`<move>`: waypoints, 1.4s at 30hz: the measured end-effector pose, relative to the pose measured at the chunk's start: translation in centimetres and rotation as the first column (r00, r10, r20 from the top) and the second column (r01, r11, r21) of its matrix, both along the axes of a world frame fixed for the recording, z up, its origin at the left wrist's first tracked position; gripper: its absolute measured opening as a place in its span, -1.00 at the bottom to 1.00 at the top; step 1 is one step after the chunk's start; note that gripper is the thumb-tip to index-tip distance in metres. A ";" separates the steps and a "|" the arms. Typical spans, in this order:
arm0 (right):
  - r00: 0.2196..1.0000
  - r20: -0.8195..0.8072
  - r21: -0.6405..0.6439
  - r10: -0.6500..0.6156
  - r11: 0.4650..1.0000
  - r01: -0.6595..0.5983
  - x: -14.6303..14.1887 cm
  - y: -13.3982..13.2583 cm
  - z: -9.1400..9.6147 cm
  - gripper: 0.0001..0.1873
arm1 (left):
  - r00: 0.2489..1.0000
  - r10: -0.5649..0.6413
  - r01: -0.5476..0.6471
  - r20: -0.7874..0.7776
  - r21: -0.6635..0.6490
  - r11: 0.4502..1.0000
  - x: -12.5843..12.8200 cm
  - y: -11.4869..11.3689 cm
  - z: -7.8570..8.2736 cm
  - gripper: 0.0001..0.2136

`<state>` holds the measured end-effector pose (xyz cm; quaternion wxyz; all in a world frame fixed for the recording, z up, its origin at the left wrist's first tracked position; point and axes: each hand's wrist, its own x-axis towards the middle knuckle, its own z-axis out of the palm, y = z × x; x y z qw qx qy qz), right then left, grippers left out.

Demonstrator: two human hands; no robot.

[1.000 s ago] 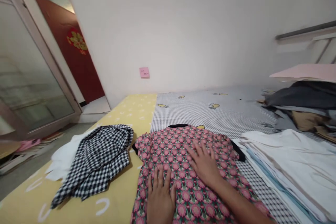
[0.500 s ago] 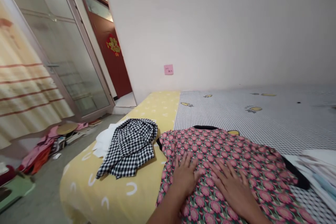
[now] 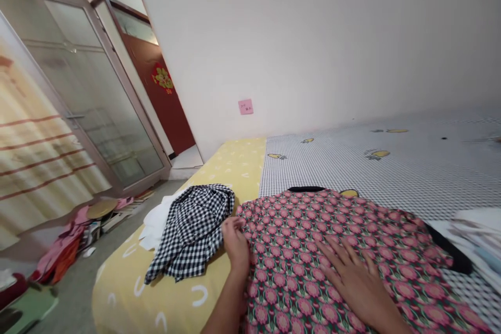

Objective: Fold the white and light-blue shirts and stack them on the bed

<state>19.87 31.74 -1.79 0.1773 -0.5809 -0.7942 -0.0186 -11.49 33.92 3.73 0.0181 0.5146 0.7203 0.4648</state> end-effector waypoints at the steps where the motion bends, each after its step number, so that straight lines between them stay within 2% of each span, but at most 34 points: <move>1: 1.000 -0.006 0.000 -0.001 1.000 0.001 -0.1 0.0 0.0 -0.38 | 0.998 0.055 -0.055 0.014 -0.017 0.998 -1.5 0.2 0.5 -0.57; 4: 1.000 -0.018 -0.013 -0.010 1.000 0.010 -0.3 -0.1 0.2 -0.37 | 0.997 0.078 -0.075 0.021 -0.128 0.989 -4.4 1.2 1.9 -0.74; 6: 0.999 -0.031 -0.024 -0.018 1.000 0.017 -0.4 -0.1 0.3 -0.37 | 0.999 0.031 -0.028 0.011 -0.206 0.978 -4.6 1.9 2.3 -0.87; 11: 0.997 -0.068 -0.032 -0.027 0.999 0.024 -0.6 -0.2 0.5 -0.41 | 0.998 -0.033 0.019 -0.046 -0.269 0.963 -1.4 3.6 2.7 -0.77; 14: 0.997 -0.070 -0.041 -0.024 0.999 0.021 -0.6 -0.3 0.7 -0.41 | 0.995 -0.071 0.055 -0.065 -0.225 0.973 0.5 4.1 3.7 -0.74; 17: 0.997 -0.071 -0.048 -0.027 0.999 0.024 -0.7 -0.4 1.0 -0.40 | 0.993 -0.083 0.067 -0.089 -0.172 0.983 0.9 3.9 5.2 -0.79; 20: 0.996 -0.079 -0.049 -0.028 0.999 0.024 -0.8 -0.5 1.3 -0.40 | 0.992 -0.039 0.019 -0.121 -0.156 0.988 -0.6 3.1 6.4 -0.85; 23: 0.995 -0.097 -0.036 -0.027 0.999 0.023 -0.8 -0.5 1.2 -0.40 | 0.991 -0.017 -0.013 -0.132 -0.219 0.976 -3.3 2.1 6.6 -0.92; 26: 0.992 -0.120 -0.011 -0.026 1.000 0.025 -0.8 -0.4 0.9 -0.40 | 0.989 -0.049 -0.001 -0.142 -0.335 0.942 -5.2 1.6 6.1 -0.70; 28: 0.992 -0.127 -0.005 -0.026 1.000 0.026 -0.7 -0.3 0.6 -0.39 | 0.985 -0.071 0.003 -0.157 -0.398 0.918 -5.2 1.8 5.6 -0.59; 31: 0.993 -0.116 -0.006 -0.026 1.000 0.026 -0.7 -0.2 0.4 -0.39 | 0.977 -0.087 -0.013 -0.194 -0.463 0.886 -3.4 2.4 4.7 -0.40; 35: 0.995 -0.091 -0.016 -0.033 0.999 0.031 -0.6 -0.1 0.4 -0.40 | 0.957 -0.142 -0.014 -0.252 -0.532 0.847 1.1 3.2 3.5 -0.22; 37: 0.995 -0.088 -0.024 -0.042 0.999 0.040 -0.7 -0.1 0.6 -0.40 | 0.944 -0.176 -0.001 -0.278 -0.537 0.844 2.9 3.2 3.4 -0.32; 39: 0.996 -0.083 -0.036 -0.044 0.999 0.041 -0.7 -0.2 0.9 -0.41 | 0.931 -0.181 -0.001 -0.316 -0.499 0.866 3.8 3.1 3.8 -0.53; 42: 0.997 -0.068 -0.059 -0.039 0.998 0.035 -0.7 -0.2 1.2 -0.41 | 0.923 -0.116 -0.055 -0.368 -0.424 0.904 3.1 2.5 5.4 -0.76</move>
